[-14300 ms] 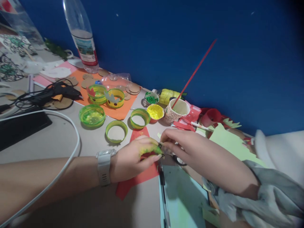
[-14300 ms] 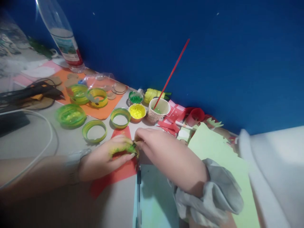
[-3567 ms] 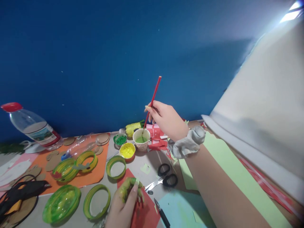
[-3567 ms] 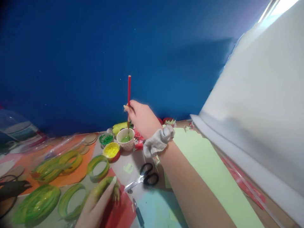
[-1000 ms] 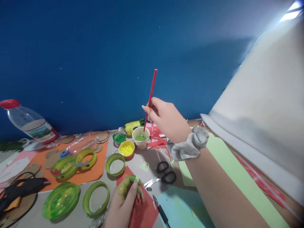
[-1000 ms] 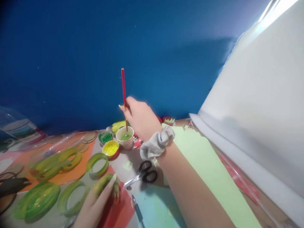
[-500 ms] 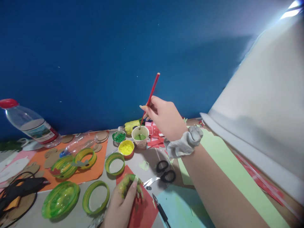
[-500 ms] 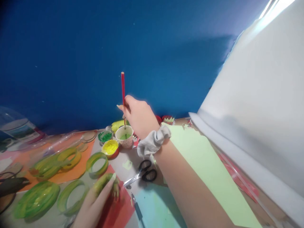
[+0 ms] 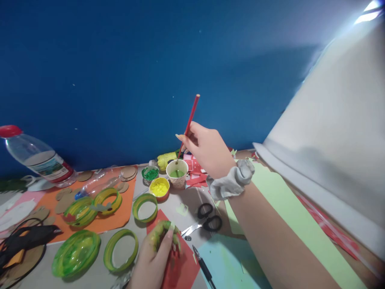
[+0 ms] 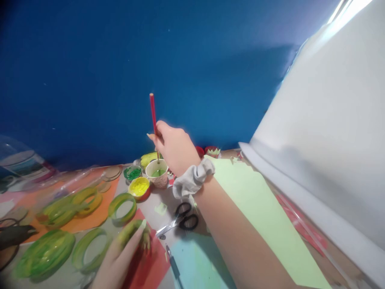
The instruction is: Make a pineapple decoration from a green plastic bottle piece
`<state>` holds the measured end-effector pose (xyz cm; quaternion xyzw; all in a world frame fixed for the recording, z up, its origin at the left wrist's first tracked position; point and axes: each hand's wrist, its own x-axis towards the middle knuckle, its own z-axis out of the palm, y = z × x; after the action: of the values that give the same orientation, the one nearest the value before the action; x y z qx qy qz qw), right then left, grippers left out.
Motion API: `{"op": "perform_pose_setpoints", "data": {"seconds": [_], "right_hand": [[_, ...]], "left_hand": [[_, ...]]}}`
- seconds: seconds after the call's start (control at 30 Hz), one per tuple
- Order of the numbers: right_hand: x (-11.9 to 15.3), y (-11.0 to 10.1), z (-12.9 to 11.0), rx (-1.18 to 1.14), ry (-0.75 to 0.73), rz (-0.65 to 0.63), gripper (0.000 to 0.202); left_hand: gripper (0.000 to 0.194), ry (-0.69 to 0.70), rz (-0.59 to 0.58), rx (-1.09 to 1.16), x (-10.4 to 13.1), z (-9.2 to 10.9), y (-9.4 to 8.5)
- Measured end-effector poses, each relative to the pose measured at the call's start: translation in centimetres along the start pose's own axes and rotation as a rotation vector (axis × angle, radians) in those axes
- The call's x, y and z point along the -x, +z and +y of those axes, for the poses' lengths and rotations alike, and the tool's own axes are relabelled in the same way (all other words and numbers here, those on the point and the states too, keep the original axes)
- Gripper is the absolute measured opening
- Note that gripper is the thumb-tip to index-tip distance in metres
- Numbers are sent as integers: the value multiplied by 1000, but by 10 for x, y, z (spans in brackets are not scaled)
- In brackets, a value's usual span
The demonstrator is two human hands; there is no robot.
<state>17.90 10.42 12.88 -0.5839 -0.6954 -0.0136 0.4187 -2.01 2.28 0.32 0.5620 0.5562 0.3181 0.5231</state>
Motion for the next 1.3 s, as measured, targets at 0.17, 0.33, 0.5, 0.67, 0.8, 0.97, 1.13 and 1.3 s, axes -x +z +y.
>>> {"op": "perform_pose_setpoints", "data": {"seconds": [0.17, 0.33, 0.5, 0.67, 0.8, 0.97, 1.13, 1.3], "right_hand": [[0, 0, 0, 12, -29, 5, 16], [0, 0, -1, 0, -32, -2, 16], [0, 1, -3, 8, -34, -9, 17], [0, 2, -3, 12, -21, -29, 17], [1, 2, -3, 24, -25, -34, 16], [1, 1, -3, 27, -26, -34, 15], [2, 1, -4, 16, -26, -26, 17], [2, 3, -8, 4, -25, -48, 16]], "left_hand": [[37, 0, -10, -1, 0, 0, 1], [36, -2, -29, -16, 0, 0, 0], [36, -20, -27, -4, 0, 0, 0], [36, -6, 11, 16, 1, 0, 2], [36, 12, 12, 0, 0, 0, 2], [35, 58, -74, -30, -1, 2, 0], [34, 27, 14, -10, 0, 0, 3], [36, 24, -62, -6, -1, -1, 2]]}}
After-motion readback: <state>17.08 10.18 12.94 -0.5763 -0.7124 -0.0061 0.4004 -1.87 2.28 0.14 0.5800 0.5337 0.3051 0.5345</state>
